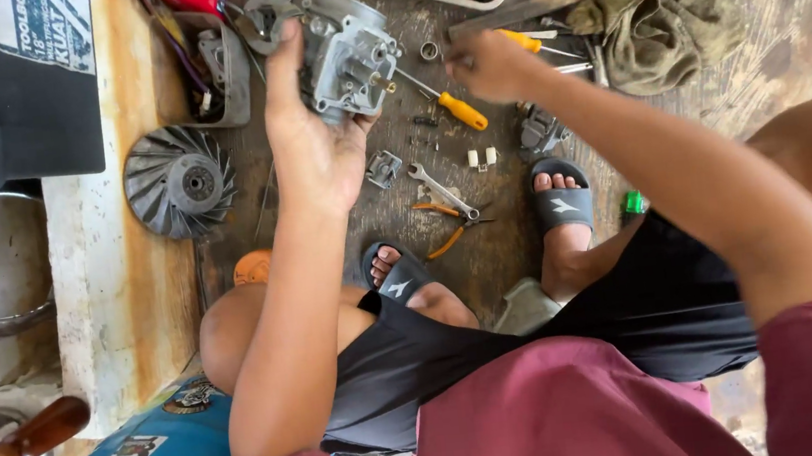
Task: Disassembling and inspecting a motorcycle carburetor using pliers and a screwdriver
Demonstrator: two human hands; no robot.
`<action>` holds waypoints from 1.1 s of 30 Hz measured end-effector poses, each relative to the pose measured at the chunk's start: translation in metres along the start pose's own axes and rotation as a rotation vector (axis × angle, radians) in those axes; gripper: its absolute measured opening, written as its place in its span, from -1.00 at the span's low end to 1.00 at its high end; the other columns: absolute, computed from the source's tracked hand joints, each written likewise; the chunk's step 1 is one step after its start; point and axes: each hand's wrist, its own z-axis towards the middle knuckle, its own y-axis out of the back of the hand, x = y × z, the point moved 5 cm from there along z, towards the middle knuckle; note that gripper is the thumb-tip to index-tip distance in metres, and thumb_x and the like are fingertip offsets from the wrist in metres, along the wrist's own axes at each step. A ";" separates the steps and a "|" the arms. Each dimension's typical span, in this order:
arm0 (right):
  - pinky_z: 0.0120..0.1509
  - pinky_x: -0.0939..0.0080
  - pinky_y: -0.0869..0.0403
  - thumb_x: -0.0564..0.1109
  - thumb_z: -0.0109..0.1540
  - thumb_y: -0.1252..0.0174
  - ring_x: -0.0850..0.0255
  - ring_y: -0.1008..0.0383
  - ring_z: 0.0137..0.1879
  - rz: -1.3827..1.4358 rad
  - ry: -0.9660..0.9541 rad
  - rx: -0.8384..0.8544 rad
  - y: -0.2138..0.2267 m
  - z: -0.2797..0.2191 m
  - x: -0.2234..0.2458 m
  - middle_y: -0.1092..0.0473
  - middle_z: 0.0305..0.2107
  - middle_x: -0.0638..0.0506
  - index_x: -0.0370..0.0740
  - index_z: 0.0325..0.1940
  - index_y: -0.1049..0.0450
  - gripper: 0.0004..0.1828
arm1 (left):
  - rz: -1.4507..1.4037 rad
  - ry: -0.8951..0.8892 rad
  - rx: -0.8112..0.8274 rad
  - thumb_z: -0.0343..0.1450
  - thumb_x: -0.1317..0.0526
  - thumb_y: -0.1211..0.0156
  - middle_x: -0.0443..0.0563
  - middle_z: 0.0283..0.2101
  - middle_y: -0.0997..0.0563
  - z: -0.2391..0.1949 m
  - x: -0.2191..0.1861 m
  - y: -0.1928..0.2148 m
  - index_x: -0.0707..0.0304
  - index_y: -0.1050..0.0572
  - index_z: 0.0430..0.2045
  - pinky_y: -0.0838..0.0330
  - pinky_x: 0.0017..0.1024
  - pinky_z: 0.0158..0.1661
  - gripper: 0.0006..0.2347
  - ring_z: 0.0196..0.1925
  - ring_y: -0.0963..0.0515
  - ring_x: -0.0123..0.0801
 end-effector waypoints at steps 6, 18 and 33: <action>-0.04 -0.06 -0.60 -0.04 0.32 0.02 -0.03 -0.62 -0.20 -0.614 -0.026 0.377 -0.165 -0.008 -0.066 -0.59 -0.30 -0.13 -0.27 -0.26 -0.60 -0.67 | -0.024 -0.039 -0.048 0.36 0.05 -0.31 0.10 -0.16 -0.61 0.003 0.004 0.007 0.29 -0.49 -0.14 -0.49 -0.28 -0.19 -0.66 -0.18 -0.61 -0.24; -0.23 0.00 -0.58 0.07 0.36 -0.03 0.03 -0.60 -0.28 -0.589 -0.127 0.380 -0.242 -0.076 -0.028 -0.58 -0.27 -0.05 -0.18 -0.19 -0.59 -0.67 | 0.135 0.005 -0.127 0.41 0.03 -0.11 0.12 -0.21 -0.61 0.002 0.012 0.010 0.31 -0.47 -0.13 -0.41 -0.33 -0.27 -0.67 -0.24 -0.56 -0.26; -0.15 -0.06 -0.57 -0.09 0.27 -0.03 -0.10 -0.62 -0.22 -0.558 -0.024 0.258 -0.259 -0.078 -0.050 -0.58 -0.24 -0.17 -0.29 -0.08 -0.49 -0.74 | 0.060 0.087 -0.308 0.37 0.08 -0.15 0.16 -0.16 -0.58 0.003 0.018 0.017 0.33 -0.43 -0.04 -0.44 -0.32 -0.30 -0.64 -0.25 -0.56 -0.25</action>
